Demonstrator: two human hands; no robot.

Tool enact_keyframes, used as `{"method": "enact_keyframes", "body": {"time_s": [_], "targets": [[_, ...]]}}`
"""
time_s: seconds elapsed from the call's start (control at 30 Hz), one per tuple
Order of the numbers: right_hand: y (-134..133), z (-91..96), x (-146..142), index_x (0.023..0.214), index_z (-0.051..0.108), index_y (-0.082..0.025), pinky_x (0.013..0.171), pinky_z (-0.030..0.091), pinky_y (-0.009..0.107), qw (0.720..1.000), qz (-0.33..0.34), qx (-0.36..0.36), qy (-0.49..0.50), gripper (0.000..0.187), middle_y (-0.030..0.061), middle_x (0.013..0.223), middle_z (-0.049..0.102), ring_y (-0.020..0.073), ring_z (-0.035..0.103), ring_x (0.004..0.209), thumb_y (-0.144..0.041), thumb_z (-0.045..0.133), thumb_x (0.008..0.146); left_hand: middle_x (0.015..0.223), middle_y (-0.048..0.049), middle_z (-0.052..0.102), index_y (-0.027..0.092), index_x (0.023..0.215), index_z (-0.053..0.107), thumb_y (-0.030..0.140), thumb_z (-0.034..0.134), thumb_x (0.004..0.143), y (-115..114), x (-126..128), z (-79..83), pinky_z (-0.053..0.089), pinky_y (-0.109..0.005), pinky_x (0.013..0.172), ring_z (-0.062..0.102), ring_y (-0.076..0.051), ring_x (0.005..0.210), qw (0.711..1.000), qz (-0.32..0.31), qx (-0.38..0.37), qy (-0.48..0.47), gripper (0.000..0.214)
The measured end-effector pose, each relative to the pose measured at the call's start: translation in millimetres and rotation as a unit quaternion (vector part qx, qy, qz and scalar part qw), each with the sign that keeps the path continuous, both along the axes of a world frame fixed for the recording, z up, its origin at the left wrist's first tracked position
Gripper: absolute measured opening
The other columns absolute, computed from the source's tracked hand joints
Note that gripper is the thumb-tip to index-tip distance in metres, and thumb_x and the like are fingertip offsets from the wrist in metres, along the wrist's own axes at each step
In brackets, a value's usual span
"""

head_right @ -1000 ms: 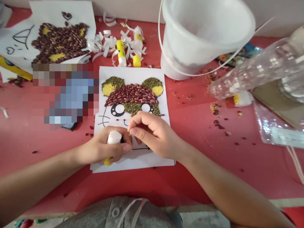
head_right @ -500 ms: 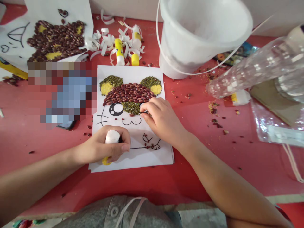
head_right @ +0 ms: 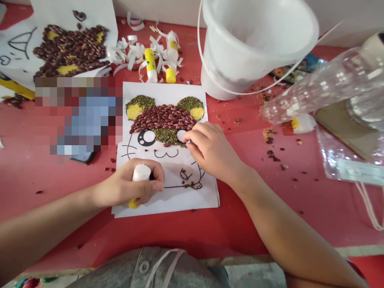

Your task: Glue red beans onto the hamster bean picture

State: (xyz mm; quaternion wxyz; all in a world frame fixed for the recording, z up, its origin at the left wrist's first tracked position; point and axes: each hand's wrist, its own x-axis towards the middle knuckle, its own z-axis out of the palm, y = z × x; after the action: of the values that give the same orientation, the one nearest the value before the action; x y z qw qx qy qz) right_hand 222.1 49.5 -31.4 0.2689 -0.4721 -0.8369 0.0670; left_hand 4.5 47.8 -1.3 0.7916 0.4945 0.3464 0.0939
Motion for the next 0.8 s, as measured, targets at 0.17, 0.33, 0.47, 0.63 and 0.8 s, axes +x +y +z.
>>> {"method": "enact_keyframes", "body": {"time_s": [0.17,0.33,0.47,0.63,0.8], "targets": [[1,1.3,0,0.086,0.057,-0.023,0.071,0.044,0.034,1.000,0.022,0.003,0.014,0.017,0.0027,0.078,0.055,0.0178,0.053,0.075,-0.008,0.049,0.082,0.040,0.0071,0.044,0.016,0.066,0.052,0.030,0.064,0.075,0,0,0.0,0.032,-0.016,0.032,0.040,-0.005,0.033,1.000,-0.002,0.005,-0.001,0.021],[-2,9.1,-2,0.088,0.058,-0.023,0.069,0.045,0.034,0.993,-0.020,0.010,0.115,0.015,0.0035,0.079,0.057,0.0179,0.056,0.076,-0.012,0.048,0.085,0.039,0.0072,0.045,0.016,0.067,0.054,0.028,0.065,0.076,0,-1,-1.8,0.033,-0.016,0.033,0.040,-0.005,0.033,0.999,0.008,-0.011,-0.029,0.019],[-8,16.7,-8,0.089,0.058,-0.023,0.070,0.047,0.034,0.976,-0.081,0.007,0.200,0.014,0.0039,0.082,0.059,0.0168,0.057,0.076,-0.016,0.046,0.088,0.042,0.0068,0.048,0.015,0.068,0.055,0.023,0.066,0.074,0,-1,-5.9,0.032,-0.015,0.033,0.041,-0.005,0.033,0.991,0.060,-0.095,-0.076,0.014],[-16,20.7,-17,0.091,0.058,-0.023,0.067,0.048,0.034,0.971,-0.044,-0.004,0.235,0.013,0.0045,0.084,0.060,0.0170,0.057,0.076,-0.015,0.049,0.086,0.068,-0.0014,0.065,0.012,0.086,0.066,0.023,0.067,0.067,6,1,-11.6,0.052,-0.020,0.054,0.062,-0.011,0.059,0.945,0.149,-0.225,-0.187,0.022],[-19,23.1,-25,0.090,0.059,-0.022,0.067,0.048,0.033,0.974,0.027,-0.021,0.223,0.016,0.0044,0.083,0.060,0.0166,0.057,0.077,-0.011,0.050,0.084,0.100,-0.0118,0.071,0.008,0.105,0.065,0.025,0.057,0.071,8,2,-14.1,0.047,-0.029,0.094,0.064,-0.021,0.101,0.909,0.199,-0.267,-0.251,0.038]]}}
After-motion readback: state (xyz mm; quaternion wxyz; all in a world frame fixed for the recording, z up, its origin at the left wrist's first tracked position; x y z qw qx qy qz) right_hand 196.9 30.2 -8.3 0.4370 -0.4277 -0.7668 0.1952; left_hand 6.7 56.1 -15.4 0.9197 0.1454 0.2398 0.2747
